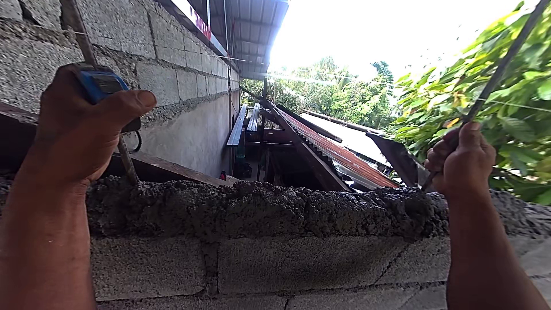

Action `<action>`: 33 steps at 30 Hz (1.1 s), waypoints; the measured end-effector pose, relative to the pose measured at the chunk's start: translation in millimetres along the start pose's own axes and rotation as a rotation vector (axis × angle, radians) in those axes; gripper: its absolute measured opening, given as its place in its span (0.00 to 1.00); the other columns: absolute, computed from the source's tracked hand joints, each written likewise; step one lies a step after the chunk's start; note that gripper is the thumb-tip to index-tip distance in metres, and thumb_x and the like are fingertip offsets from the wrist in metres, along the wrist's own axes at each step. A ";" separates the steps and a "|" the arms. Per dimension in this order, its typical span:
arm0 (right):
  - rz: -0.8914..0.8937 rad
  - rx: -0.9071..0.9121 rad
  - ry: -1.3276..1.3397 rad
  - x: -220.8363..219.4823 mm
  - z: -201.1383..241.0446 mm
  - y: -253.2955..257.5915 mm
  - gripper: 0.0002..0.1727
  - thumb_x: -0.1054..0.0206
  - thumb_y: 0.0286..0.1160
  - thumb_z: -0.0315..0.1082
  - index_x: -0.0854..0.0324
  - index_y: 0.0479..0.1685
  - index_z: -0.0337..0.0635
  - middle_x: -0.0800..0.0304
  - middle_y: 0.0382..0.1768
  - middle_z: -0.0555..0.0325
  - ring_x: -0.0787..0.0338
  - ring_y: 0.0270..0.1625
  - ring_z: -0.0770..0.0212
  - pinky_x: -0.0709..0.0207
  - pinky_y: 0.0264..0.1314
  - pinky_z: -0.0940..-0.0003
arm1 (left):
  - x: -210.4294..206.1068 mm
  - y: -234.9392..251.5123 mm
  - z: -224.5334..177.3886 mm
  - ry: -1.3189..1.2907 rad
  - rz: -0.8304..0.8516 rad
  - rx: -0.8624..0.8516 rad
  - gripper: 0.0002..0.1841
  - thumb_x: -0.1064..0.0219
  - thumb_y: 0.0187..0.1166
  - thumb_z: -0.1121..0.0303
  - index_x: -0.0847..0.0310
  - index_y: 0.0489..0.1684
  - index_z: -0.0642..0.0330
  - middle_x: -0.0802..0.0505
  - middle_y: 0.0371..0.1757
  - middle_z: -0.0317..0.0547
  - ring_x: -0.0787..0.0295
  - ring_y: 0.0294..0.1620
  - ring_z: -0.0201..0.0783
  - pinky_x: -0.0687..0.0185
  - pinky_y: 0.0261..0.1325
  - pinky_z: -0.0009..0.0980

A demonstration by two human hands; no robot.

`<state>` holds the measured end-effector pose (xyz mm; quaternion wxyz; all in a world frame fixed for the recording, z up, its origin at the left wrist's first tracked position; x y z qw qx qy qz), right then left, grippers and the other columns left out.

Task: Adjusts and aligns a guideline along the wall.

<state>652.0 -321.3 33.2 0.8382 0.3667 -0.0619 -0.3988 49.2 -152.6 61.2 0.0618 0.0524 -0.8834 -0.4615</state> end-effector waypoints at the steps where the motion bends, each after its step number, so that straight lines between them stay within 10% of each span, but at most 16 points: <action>1: 0.001 -0.001 0.006 -0.1 -0.1 0.2 0.25 0.61 0.94 0.59 0.27 0.33 0.59 0.37 0.12 0.76 0.36 0.11 0.75 0.35 0.14 0.77 | -0.1 -0.1 -0.3 0.001 -0.002 0.002 0.37 0.18 0.61 0.45 0.31 0.69 0.43 0.14 0.51 0.24 0.14 0.51 0.22 0.13 0.55 0.26; 33: -0.002 -0.005 -0.008 2.5 -1.9 1.3 0.25 0.59 0.93 0.60 0.27 0.32 0.61 0.40 0.11 0.78 0.38 0.10 0.76 0.37 0.14 0.78 | -4.4 -12.3 -16.2 0.024 -0.008 0.077 0.36 0.21 0.63 0.45 0.32 0.70 0.43 0.15 0.51 0.26 0.14 0.46 0.22 0.13 0.50 0.26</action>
Point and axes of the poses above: each hand's wrist, its own y-axis towards the middle knuckle, its own x-axis out of the back of the hand, z = x × y, the point moved 4 cm from there along y, towards the middle knuckle
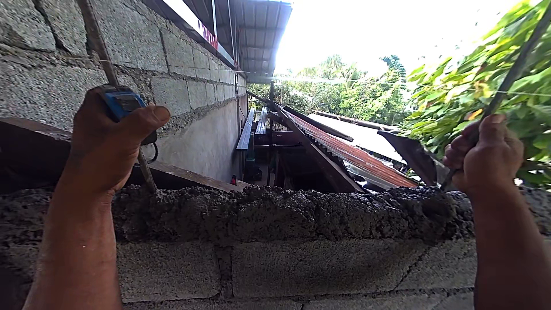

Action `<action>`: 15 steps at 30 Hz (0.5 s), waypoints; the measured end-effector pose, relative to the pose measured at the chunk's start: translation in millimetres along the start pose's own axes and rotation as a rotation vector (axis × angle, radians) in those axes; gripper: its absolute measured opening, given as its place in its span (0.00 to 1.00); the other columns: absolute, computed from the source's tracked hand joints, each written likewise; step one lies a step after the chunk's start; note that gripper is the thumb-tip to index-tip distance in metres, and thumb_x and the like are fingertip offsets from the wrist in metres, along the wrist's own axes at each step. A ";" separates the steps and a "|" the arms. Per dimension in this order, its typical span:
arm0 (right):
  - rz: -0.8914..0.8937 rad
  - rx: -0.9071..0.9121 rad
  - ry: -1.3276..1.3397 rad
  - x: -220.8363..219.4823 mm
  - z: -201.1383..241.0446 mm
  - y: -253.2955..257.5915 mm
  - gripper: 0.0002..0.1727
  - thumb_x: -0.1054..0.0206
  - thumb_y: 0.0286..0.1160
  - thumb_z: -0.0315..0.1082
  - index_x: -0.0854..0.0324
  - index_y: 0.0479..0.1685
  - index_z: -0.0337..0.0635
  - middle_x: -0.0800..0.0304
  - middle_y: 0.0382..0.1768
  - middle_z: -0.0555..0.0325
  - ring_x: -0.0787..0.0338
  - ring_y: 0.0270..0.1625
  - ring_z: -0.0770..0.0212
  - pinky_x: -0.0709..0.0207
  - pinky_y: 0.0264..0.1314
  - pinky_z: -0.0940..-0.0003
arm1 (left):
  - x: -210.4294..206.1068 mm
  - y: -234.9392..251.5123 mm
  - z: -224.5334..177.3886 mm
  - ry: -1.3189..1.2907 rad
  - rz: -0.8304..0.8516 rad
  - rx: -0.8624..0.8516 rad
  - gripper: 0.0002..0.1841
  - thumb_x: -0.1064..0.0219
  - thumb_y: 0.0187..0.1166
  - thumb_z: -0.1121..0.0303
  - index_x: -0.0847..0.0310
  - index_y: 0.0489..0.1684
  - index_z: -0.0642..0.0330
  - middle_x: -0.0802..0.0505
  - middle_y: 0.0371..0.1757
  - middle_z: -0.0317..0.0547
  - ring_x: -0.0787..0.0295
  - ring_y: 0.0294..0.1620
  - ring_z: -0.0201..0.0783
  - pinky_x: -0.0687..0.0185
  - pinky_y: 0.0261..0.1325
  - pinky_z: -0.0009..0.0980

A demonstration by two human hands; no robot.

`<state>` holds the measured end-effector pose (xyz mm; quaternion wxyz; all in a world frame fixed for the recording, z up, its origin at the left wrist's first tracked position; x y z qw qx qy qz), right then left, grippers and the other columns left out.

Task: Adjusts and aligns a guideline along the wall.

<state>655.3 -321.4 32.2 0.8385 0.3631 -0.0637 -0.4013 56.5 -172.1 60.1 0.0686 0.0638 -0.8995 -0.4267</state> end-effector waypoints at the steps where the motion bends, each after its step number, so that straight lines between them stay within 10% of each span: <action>1: -0.010 -0.005 -0.002 0.0 0.0 -0.1 0.25 0.59 0.93 0.61 0.27 0.32 0.61 0.39 0.11 0.78 0.38 0.11 0.76 0.37 0.14 0.78 | 0.0 0.8 0.5 -0.002 -0.002 0.003 0.37 0.20 0.62 0.45 0.32 0.70 0.44 0.15 0.51 0.26 0.14 0.46 0.22 0.13 0.50 0.26; 15: -0.015 -0.012 -0.017 -1.7 2.5 -2.2 0.25 0.60 0.94 0.60 0.27 0.35 0.58 0.39 0.12 0.76 0.37 0.12 0.75 0.37 0.15 0.76 | 1.9 3.8 6.0 -0.013 -0.003 0.005 0.39 0.19 0.61 0.43 0.33 0.72 0.44 0.16 0.53 0.26 0.14 0.48 0.22 0.14 0.52 0.26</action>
Point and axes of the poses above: each hand's wrist, its own y-axis towards the middle knuckle, its own x-axis out of the back of the hand, z = x × y, the point moved 4 cm from there along y, towards the middle knuckle
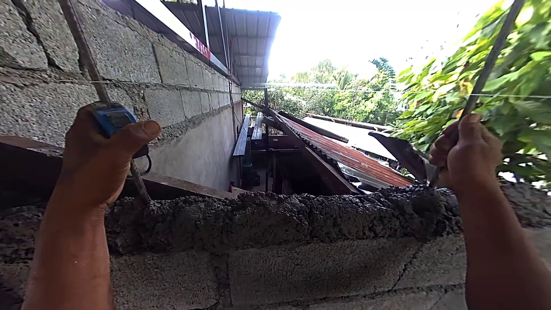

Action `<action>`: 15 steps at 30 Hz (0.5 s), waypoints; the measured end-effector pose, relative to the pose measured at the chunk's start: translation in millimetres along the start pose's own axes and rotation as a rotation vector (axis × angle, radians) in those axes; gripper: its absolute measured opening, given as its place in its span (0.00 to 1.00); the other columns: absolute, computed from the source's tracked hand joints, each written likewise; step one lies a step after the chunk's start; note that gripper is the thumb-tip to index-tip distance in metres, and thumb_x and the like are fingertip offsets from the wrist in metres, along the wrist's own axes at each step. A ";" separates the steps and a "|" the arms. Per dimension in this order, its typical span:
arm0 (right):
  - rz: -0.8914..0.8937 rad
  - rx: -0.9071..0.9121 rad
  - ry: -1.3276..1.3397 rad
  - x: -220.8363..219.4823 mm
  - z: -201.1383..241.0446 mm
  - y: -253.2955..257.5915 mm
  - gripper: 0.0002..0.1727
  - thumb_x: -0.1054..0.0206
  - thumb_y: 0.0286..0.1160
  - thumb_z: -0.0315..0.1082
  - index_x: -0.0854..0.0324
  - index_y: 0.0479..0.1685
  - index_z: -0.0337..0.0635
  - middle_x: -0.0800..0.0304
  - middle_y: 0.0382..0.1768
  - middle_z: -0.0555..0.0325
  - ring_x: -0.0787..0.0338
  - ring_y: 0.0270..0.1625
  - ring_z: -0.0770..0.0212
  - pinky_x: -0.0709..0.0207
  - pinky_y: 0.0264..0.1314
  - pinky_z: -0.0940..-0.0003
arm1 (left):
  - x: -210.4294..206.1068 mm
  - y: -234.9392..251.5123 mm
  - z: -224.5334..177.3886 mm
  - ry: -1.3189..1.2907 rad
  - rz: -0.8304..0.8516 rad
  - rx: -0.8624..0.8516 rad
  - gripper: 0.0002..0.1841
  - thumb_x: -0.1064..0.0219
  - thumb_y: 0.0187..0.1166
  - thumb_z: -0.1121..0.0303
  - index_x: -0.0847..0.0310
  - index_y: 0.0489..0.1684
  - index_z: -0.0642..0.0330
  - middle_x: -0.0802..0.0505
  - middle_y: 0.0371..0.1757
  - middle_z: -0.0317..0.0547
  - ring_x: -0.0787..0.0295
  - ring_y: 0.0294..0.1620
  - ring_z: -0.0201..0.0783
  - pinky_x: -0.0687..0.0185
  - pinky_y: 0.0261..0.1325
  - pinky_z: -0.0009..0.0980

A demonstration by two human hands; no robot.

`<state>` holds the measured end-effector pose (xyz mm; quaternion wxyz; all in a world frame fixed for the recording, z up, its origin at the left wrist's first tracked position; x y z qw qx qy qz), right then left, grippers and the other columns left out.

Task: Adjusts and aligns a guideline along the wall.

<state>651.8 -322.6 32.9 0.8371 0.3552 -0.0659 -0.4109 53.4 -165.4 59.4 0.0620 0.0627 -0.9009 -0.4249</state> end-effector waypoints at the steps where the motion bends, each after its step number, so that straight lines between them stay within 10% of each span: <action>1: 0.001 -0.001 0.000 0.0 -0.1 0.0 0.25 0.60 0.94 0.60 0.27 0.35 0.58 0.39 0.12 0.76 0.37 0.12 0.75 0.36 0.15 0.76 | 0.2 -0.2 0.0 0.005 -0.001 0.001 0.39 0.20 0.62 0.43 0.33 0.72 0.44 0.16 0.53 0.27 0.14 0.48 0.22 0.14 0.52 0.26; 15: 0.015 0.015 0.013 -0.6 0.0 0.2 0.24 0.60 0.94 0.59 0.28 0.33 0.59 0.40 0.11 0.76 0.38 0.11 0.75 0.38 0.15 0.77 | -0.7 -1.1 -1.2 -0.020 -0.004 -0.010 0.37 0.19 0.62 0.45 0.32 0.70 0.43 0.16 0.50 0.25 0.14 0.45 0.21 0.14 0.48 0.24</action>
Point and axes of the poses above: each hand's wrist, its own y-axis towards the middle knuckle, its own x-axis out of the back of the hand, z = x × y, the point moved 4 cm from there along y, towards the middle knuckle
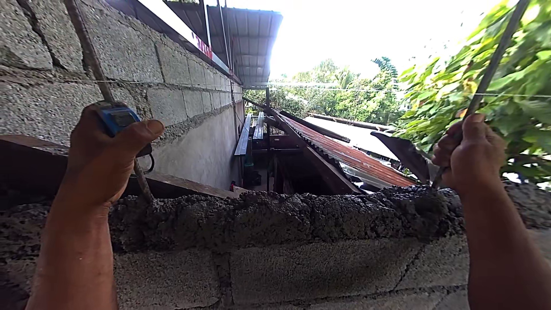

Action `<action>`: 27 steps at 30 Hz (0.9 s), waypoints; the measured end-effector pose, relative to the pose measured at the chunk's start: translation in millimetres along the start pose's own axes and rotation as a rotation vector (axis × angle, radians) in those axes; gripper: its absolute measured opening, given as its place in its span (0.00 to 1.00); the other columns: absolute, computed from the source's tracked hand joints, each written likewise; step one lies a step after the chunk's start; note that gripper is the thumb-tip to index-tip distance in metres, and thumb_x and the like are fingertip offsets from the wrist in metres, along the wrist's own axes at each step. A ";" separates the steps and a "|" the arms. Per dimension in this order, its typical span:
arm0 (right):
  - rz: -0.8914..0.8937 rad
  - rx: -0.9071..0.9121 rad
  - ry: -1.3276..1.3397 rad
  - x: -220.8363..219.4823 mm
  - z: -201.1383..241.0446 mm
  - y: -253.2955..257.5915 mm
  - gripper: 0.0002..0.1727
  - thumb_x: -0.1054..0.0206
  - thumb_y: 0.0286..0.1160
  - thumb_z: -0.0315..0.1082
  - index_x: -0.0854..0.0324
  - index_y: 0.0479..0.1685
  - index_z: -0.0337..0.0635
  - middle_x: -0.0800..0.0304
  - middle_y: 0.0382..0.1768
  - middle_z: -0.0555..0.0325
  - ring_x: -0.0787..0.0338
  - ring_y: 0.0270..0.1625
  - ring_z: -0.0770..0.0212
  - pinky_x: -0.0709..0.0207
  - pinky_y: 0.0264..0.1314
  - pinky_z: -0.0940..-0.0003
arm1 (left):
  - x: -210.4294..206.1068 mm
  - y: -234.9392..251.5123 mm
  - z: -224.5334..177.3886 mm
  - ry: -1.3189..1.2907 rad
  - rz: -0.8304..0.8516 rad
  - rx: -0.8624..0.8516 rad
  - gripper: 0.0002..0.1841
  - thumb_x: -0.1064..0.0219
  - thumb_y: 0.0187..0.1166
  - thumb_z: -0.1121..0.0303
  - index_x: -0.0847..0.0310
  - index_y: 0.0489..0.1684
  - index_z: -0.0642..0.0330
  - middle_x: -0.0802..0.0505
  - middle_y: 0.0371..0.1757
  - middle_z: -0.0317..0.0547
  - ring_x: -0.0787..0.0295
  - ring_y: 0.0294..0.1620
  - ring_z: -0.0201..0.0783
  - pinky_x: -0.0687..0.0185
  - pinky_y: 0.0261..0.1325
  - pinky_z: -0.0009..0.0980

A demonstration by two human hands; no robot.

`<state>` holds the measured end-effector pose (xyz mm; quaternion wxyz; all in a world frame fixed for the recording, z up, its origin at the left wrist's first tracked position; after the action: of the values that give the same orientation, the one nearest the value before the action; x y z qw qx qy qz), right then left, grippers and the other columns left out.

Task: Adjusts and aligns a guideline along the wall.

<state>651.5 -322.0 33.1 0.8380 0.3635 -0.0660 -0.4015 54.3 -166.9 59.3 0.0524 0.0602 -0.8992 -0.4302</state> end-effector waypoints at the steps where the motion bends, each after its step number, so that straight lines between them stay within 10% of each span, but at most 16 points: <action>1: -0.001 0.000 0.000 0.0 -0.2 0.1 0.25 0.60 0.94 0.59 0.28 0.33 0.59 0.40 0.12 0.77 0.38 0.11 0.75 0.38 0.14 0.77 | 0.0 -0.1 0.0 -0.003 0.001 0.001 0.37 0.19 0.62 0.45 0.32 0.70 0.43 0.16 0.50 0.25 0.14 0.45 0.21 0.14 0.48 0.24; 27: -0.012 -0.001 -0.005 1.2 -0.6 -0.2 0.25 0.59 0.94 0.60 0.26 0.34 0.58 0.38 0.12 0.76 0.36 0.11 0.75 0.35 0.15 0.77 | -0.3 0.7 -0.1 0.014 -0.004 0.022 0.39 0.19 0.61 0.46 0.33 0.72 0.45 0.16 0.53 0.28 0.14 0.50 0.23 0.14 0.54 0.27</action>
<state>652.4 -322.6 32.4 0.8356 0.3623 -0.0658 -0.4076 54.6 -166.5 60.0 0.0572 0.0658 -0.9034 -0.4199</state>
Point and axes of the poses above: each hand's wrist, its own y-axis towards the middle knuckle, its own x-axis out of the back of the hand, z = x × y, the point moved 4 cm from there along y, towards the middle knuckle
